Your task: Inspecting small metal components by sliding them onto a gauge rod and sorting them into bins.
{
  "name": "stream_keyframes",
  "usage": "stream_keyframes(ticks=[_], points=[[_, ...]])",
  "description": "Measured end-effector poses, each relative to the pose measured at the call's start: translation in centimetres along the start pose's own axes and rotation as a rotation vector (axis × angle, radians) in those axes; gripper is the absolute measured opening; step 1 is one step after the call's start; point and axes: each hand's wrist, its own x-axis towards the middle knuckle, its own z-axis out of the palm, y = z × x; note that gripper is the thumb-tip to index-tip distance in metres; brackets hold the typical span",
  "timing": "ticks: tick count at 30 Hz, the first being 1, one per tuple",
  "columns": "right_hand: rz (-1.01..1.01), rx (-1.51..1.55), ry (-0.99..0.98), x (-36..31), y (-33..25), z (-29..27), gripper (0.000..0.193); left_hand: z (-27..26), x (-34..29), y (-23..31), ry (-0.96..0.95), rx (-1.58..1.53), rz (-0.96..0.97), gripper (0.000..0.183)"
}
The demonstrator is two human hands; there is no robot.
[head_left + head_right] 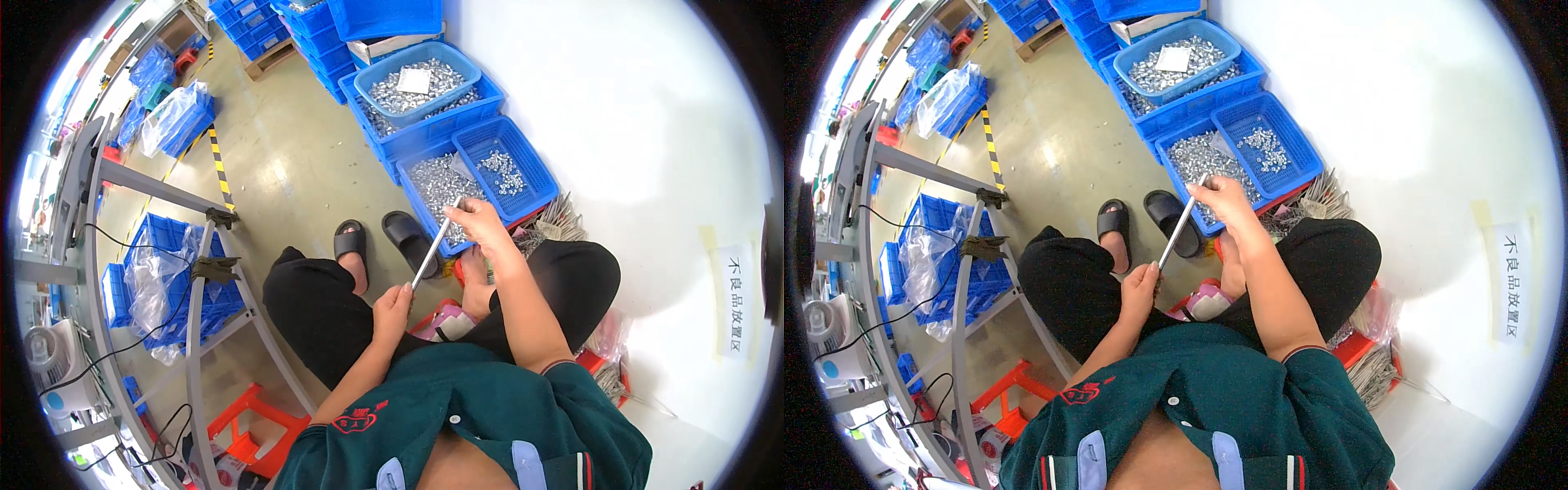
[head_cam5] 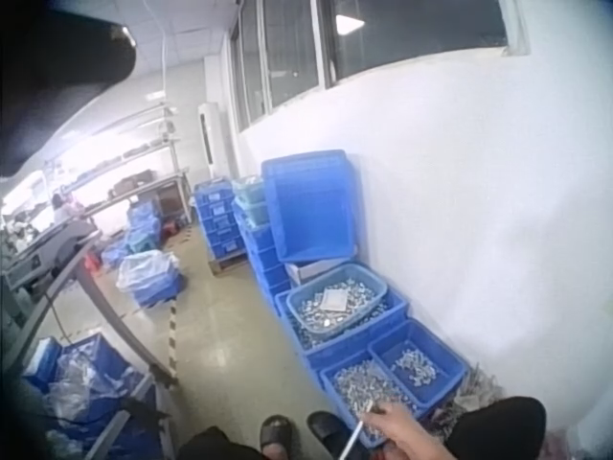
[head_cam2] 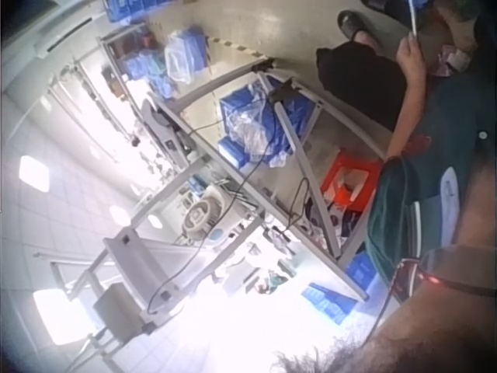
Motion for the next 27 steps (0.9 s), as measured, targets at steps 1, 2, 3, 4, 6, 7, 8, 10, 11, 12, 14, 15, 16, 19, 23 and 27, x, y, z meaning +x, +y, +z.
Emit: stream_keyframes(ticks=[1,2,3,4,6,7,8,10,11,12,14,15,16,19,23,27], points=[[0.071,0.155,-0.096,0.0,0.1,-0.3,0.025,0.0,0.0,0.1,-0.019,-0.043,-0.019,0.032],[0.080,0.273,-0.089,0.1,0.2,-0.6,0.022,0.0,0.1,0.1,-0.038,-0.085,-0.039,0.031],[0.089,0.391,-0.083,0.2,0.2,-0.9,0.019,0.0,0.1,0.2,-0.039,-0.083,-0.037,0.031],[0.092,0.520,-0.073,0.3,0.0,-1.3,0.014,0.0,0.0,0.4,-0.048,-0.103,-0.053,0.031],[0.076,0.573,-0.075,0.8,0.6,-1.6,0.014,0.0,0.0,0.5,-0.061,-0.122,-0.069,0.031],[0.062,0.622,-0.081,0.9,0.7,-1.6,0.015,0.0,0.0,0.3,-0.049,-0.140,-0.066,0.031],[0.074,0.615,-0.059,0.9,0.7,-1.7,0.016,0.1,0.1,0.2,-0.037,-0.159,-0.062,0.032],[0.068,0.573,-0.021,1.0,0.7,-1.8,0.016,0.1,0.1,0.0,-0.045,-0.162,-0.062,0.032],[0.063,0.532,0.016,1.0,0.6,-1.9,0.017,0.1,0.1,0.0,-0.051,-0.164,-0.062,0.032],[0.063,0.532,0.016,1.0,0.5,-1.9,0.017,0.0,0.1,0.0,-0.052,-0.164,-0.062,0.032],[0.088,0.476,0.065,1.0,0.0,-2.0,0.024,-0.1,-0.1,0.2,-0.097,-0.155,-0.073,0.032],[0.087,0.476,0.066,0.9,-0.1,-2.1,0.024,-0.1,-0.1,0.0,-0.098,-0.155,-0.072,0.032],[0.092,0.485,0.036,0.8,-0.3,-2.2,0.028,-0.1,0.0,-0.1,-0.106,-0.132,-0.058,0.032],[0.101,0.586,-0.038,1.0,-0.1,-2.6,0.034,-0.2,0.0,-0.4,-0.122,-0.104,-0.043,0.032],[0.133,0.729,-0.112,1.5,0.6,-3.2,0.038,-0.1,-0.2,-0.2,-0.127,-0.075,-0.036,0.032],[0.189,0.752,-0.071,1.8,0.8,-3.4,0.034,-0.1,-0.1,-0.4,-0.125,-0.063,-0.029,0.033]])
